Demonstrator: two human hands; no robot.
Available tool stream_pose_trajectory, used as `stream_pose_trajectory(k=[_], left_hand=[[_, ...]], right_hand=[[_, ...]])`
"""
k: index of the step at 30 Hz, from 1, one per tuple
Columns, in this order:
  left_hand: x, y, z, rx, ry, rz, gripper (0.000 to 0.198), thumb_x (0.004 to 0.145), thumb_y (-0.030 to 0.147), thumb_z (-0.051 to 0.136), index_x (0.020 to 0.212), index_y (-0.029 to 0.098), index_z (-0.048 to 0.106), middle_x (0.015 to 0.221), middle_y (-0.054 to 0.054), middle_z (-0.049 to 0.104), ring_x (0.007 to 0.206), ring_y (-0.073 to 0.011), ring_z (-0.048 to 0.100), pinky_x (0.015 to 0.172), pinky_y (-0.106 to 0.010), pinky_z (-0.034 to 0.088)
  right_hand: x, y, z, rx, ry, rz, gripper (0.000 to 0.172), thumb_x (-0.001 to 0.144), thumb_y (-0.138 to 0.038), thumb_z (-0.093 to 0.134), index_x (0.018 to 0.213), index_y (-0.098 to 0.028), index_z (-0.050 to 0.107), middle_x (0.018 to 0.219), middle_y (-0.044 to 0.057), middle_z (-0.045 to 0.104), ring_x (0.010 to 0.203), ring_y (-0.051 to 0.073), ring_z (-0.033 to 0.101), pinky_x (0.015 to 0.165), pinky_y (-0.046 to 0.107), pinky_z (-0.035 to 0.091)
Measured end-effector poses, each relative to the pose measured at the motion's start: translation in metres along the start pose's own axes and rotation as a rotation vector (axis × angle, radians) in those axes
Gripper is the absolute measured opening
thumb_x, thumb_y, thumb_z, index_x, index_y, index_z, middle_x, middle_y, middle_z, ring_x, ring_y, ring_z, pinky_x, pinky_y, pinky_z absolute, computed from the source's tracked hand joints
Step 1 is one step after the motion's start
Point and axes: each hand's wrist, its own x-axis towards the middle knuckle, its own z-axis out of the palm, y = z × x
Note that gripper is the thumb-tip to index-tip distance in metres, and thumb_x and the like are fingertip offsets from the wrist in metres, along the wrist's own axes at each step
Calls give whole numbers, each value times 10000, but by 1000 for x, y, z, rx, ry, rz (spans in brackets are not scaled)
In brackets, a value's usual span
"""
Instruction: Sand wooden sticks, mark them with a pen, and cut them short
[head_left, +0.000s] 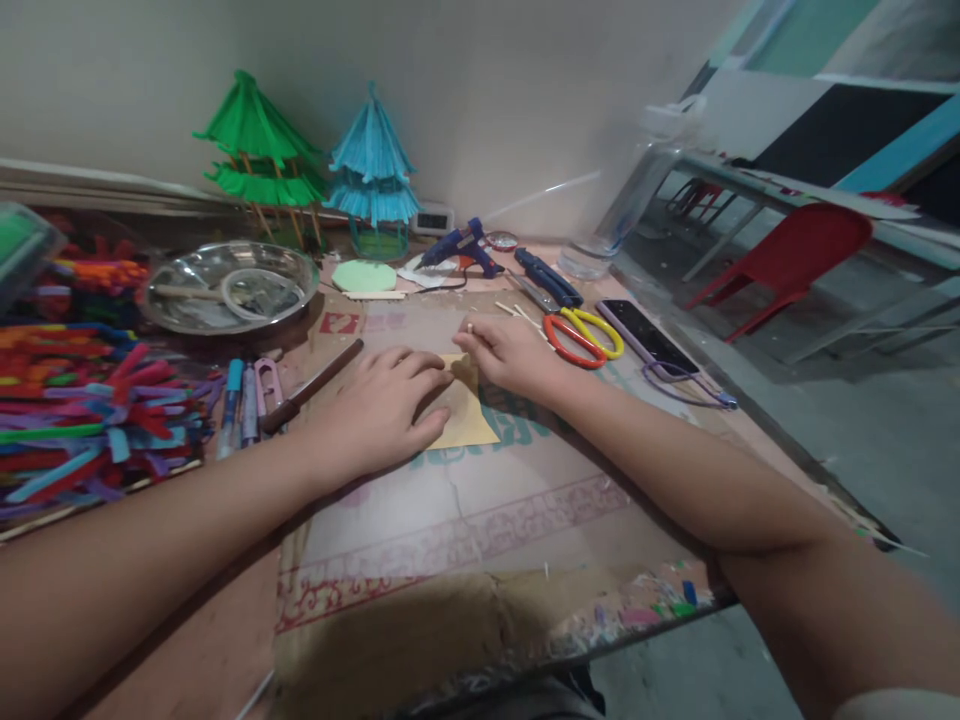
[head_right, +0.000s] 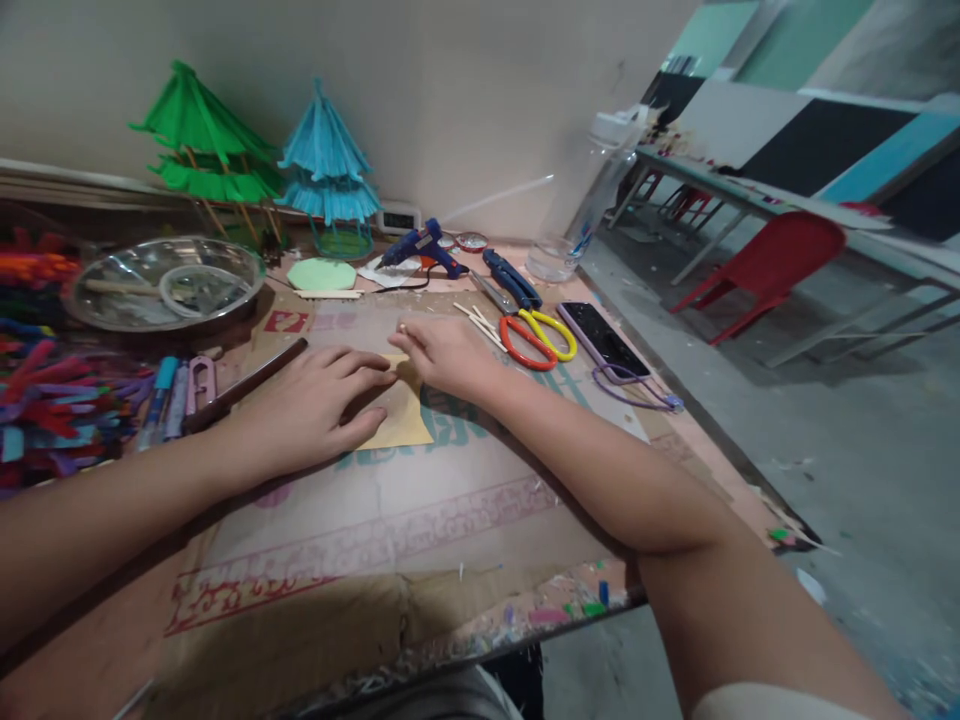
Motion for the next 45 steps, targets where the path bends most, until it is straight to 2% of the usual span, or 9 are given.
stream_pose_trajectory(k=[9, 14, 18, 22, 26, 30, 37, 41, 45], left_hand=[[0, 1, 0, 7, -5, -8, 422, 938, 389, 407, 1264, 207, 603, 1319, -92, 602, 1216, -300, 496, 998, -481, 381], [0, 0, 1, 33, -7, -2, 414, 931, 382, 413, 1240, 195, 615, 1350, -98, 579, 1205, -313, 491, 987, -482, 386], [0, 0, 2, 13, -1, -2, 417, 938, 392, 407, 1252, 204, 606, 1332, -91, 593, 1216, -303, 490, 995, -479, 380], [0, 0, 1, 41, -3, -5, 400, 931, 385, 412, 1215, 202, 626, 1341, -88, 591, 1201, -312, 502, 977, -485, 391], [1, -1, 1, 37, 19, 10, 423, 940, 399, 395, 1245, 202, 612, 1306, -88, 614, 1193, -309, 520, 961, -488, 401], [2, -2, 3, 64, 33, 20, 424, 940, 397, 384, 1220, 193, 627, 1310, -88, 616, 1175, -326, 531, 938, -501, 414], [1, -3, 4, 21, 34, 13, 420, 945, 408, 410, 1250, 206, 615, 1300, -74, 618, 1191, -311, 513, 968, -500, 399], [0, -2, 2, -2, 19, 1, 418, 930, 377, 466, 1266, 172, 606, 1292, -97, 619, 1186, -315, 501, 997, -499, 384], [-1, -2, 1, -29, 10, -13, 405, 920, 361, 498, 1264, 176, 609, 1302, -94, 618, 1184, -316, 502, 1004, -502, 381]], right_hand=[[-3, 1, -1, -10, 5, 11, 290, 987, -321, 401, 830, -183, 602, 712, 38, 612, 684, 176, 548, 640, 273, 330], [-4, -2, 1, 29, -31, -52, 282, 982, -321, 394, 847, -190, 603, 707, 29, 611, 682, 169, 547, 640, 264, 338], [-2, 1, 1, 4, 5, -6, 301, 982, -336, 385, 826, -185, 594, 691, 33, 596, 675, 174, 545, 639, 271, 335], [-1, 2, 0, 32, -20, -38, 304, 981, -349, 386, 822, -188, 587, 714, 34, 606, 706, 177, 561, 652, 266, 346], [-2, 2, 1, 24, 22, 27, 302, 980, -339, 385, 811, -183, 580, 714, 39, 605, 695, 176, 560, 653, 271, 352], [-3, 2, 2, 53, 7, -30, 290, 977, -343, 405, 803, -187, 577, 698, 28, 601, 691, 164, 563, 650, 265, 357], [-8, 9, 4, 345, 289, -13, 400, 992, -461, 356, 736, -205, 526, 588, -19, 555, 566, 122, 525, 611, 244, 398], [-10, 9, 4, 438, 288, -7, 435, 979, -524, 375, 726, -205, 529, 579, -21, 548, 552, 121, 526, 596, 250, 400], [-10, 9, 3, 497, 261, 73, 444, 970, -545, 381, 730, -206, 539, 584, -20, 548, 562, 124, 537, 594, 254, 403]])
